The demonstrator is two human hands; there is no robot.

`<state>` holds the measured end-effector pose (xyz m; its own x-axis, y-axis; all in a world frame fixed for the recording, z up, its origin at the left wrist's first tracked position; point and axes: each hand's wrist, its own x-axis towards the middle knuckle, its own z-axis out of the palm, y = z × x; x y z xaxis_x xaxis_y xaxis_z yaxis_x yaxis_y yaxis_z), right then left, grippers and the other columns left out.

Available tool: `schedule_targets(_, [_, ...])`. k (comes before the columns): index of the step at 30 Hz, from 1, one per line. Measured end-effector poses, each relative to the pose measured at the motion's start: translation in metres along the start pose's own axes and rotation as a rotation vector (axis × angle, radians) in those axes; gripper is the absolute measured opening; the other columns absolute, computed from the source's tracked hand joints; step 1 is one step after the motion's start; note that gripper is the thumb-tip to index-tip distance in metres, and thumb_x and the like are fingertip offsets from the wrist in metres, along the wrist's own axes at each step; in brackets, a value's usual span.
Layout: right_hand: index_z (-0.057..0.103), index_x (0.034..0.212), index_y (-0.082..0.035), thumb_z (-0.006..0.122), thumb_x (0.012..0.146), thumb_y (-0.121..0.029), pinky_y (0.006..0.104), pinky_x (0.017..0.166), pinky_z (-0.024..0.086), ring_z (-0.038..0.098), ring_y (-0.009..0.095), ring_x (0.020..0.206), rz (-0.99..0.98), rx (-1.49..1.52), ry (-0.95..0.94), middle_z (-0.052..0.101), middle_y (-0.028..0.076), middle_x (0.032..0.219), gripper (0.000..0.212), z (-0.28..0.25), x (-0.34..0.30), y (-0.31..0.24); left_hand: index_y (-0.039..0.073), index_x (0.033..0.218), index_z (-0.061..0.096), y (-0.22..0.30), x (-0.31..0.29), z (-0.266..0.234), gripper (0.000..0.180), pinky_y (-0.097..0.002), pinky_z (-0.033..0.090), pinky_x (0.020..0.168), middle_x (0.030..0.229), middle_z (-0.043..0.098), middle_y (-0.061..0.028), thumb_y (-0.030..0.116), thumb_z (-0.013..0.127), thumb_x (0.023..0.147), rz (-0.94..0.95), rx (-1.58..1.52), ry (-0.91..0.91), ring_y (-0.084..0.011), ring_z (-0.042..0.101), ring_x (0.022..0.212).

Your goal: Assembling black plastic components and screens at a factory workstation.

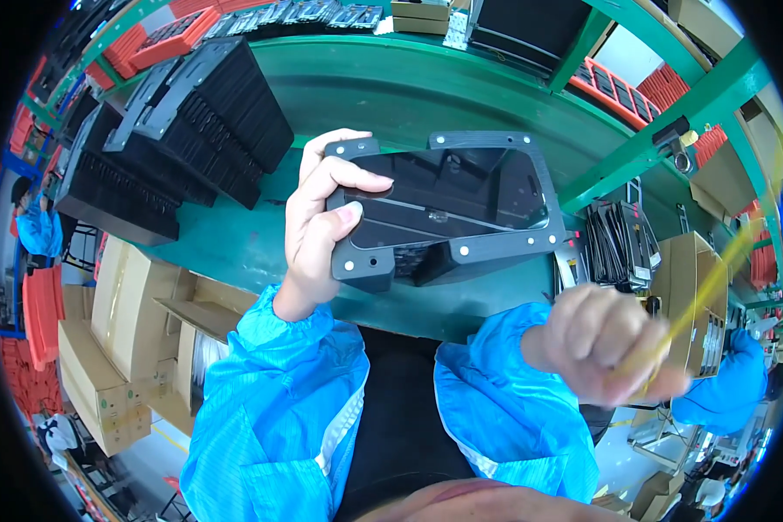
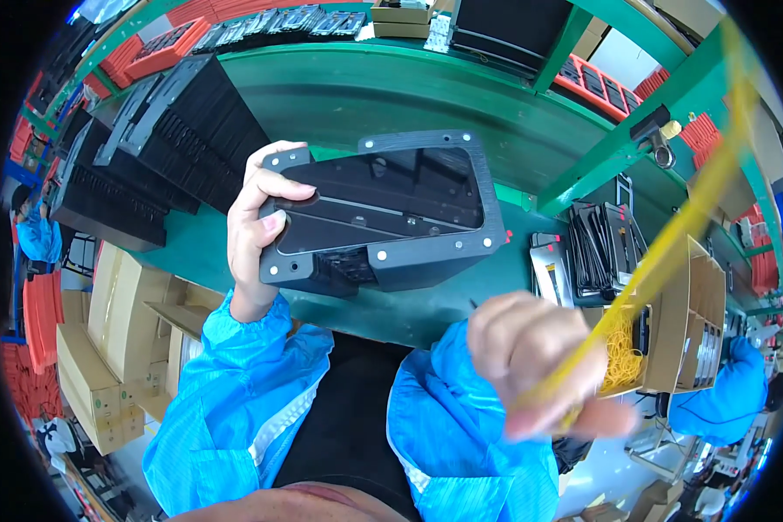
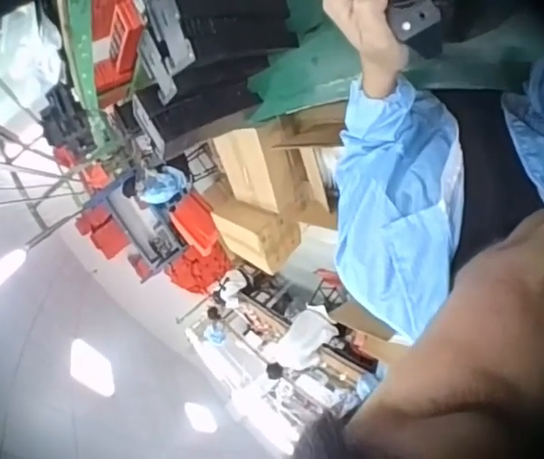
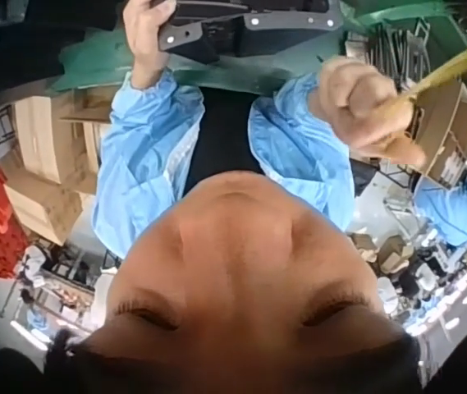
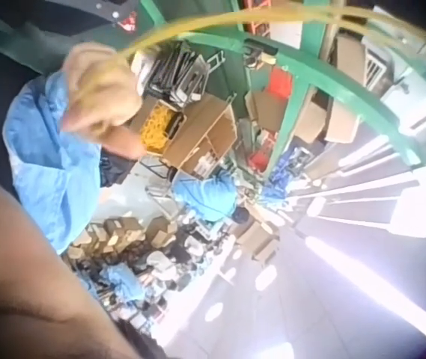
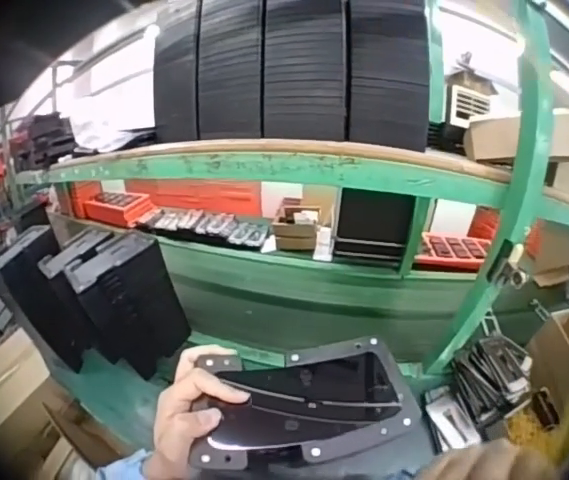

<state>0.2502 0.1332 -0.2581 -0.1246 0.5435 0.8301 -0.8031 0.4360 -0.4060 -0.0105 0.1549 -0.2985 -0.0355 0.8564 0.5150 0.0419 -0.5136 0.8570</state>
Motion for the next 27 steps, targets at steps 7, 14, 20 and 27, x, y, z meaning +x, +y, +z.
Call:
schedule_targets(7, [0.051, 0.065, -0.01, 0.045, 0.106, -0.053, 0.0361, 0.057, 0.036, 0.046, 0.018, 0.061, 0.069, -0.069, -0.15, 0.043, 0.001, 0.073, 0.06, 0.024, -0.018, 0.056, 0.002, 0.112, 0.069, -0.015, -0.011, -0.019, 0.065, -0.0417, 0.037, 0.108, 0.136, 0.046, -0.023, 0.053, 0.068, 0.073, 0.203, 0.09, -0.115, -0.0319, 0.048, 0.127])
schedule_targets(14, [0.057, 0.072, -0.002, 0.071, 0.094, -0.022, 0.0402, 0.06, 0.041, 0.05, 0.026, 0.065, 0.064, -0.486, -0.702, 0.047, 0.008, 0.076, 0.033, 0.012, -0.008, 0.065, 0.006, 0.118, 0.068, -0.009, -0.01, -0.028, 0.084, -0.0458, 0.04, 0.106, 0.136, 0.045, -0.0216, 0.049, 0.089, 0.049, 0.238, 0.22, -0.216, -0.0354, 0.047, 0.13])
schedule_targets(20, [0.058, 0.074, 0.0, 0.074, 0.084, -0.009, 0.0411, 0.06, 0.042, 0.051, 0.028, 0.064, 0.042, -0.461, -0.804, 0.047, 0.009, 0.075, 0.021, 0.017, -0.003, 0.064, 0.007, 0.118, 0.068, -0.016, -0.009, -0.03, 0.08, -0.0453, 0.04, 0.106, 0.136, 0.045, -0.0214, 0.046, 0.088, 0.05, 0.285, 0.23, -0.217, -0.0356, 0.047, 0.129])
schedule_targets(27, [0.058, 0.074, 0.0, 0.072, 0.081, -0.005, 0.0398, 0.058, 0.041, 0.052, 0.027, 0.064, -0.065, -0.384, -0.825, 0.047, 0.009, 0.075, 0.017, 0.015, 0.005, 0.063, 0.007, 0.117, 0.069, -0.021, -0.005, -0.028, 0.079, -0.0459, 0.04, 0.105, 0.133, 0.047, -0.0219, 0.045, 0.087, 0.051, 0.304, 0.203, -0.183, -0.0361, 0.048, 0.128])
